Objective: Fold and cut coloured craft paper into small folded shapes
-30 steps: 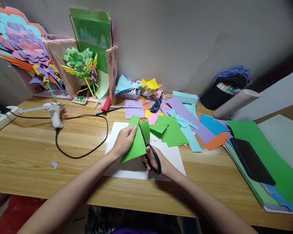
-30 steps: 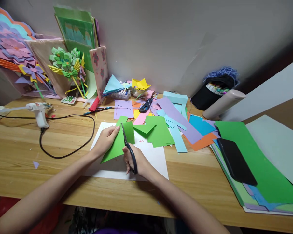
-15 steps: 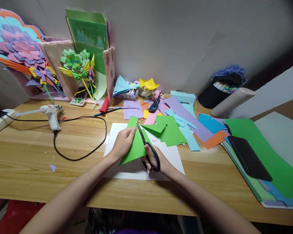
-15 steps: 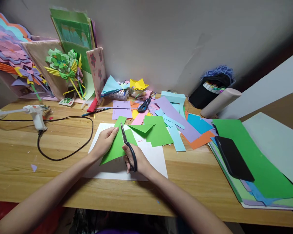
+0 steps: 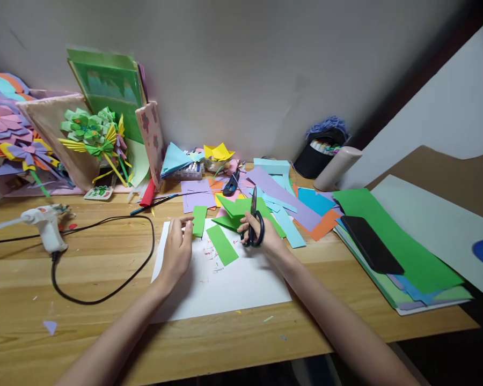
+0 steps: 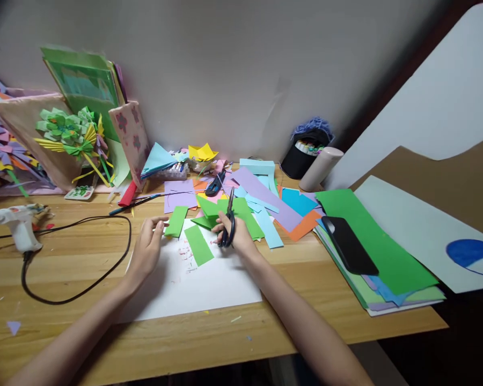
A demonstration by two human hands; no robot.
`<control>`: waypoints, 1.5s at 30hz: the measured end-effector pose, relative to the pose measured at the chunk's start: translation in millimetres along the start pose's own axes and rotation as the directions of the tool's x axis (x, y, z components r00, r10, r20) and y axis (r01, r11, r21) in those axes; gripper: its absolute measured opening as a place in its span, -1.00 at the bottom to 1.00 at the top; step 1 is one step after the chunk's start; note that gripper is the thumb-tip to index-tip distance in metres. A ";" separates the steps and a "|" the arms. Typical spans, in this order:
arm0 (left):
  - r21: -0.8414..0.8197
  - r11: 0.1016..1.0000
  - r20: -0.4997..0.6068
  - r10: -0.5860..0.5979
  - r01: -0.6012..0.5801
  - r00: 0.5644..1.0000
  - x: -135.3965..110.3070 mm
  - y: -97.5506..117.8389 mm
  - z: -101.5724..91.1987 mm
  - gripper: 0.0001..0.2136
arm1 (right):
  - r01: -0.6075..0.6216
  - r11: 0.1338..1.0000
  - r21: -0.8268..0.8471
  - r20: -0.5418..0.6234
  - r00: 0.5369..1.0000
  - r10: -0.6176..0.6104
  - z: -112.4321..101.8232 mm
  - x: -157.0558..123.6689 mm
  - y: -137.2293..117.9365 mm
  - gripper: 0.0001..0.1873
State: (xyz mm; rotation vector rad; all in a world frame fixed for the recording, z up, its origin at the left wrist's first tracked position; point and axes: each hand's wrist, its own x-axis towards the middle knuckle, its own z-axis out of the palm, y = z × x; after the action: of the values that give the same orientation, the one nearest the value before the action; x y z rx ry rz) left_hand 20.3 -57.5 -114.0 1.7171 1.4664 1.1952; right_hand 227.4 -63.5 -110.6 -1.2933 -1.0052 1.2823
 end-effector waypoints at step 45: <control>-0.330 0.908 0.411 -0.109 0.259 0.905 -9.5 4.7 11.9 -0.63 | 0.280 0.901 -0.330 -0.299 0.875 -0.381 -60.5 8.1 -21.5 -0.62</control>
State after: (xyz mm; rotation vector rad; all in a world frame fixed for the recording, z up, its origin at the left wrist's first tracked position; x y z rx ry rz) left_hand 33.1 -66.3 -117.5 1.4070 1.0531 0.9005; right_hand 290.1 -58.6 -95.3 -1.4243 -1.1102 0.6243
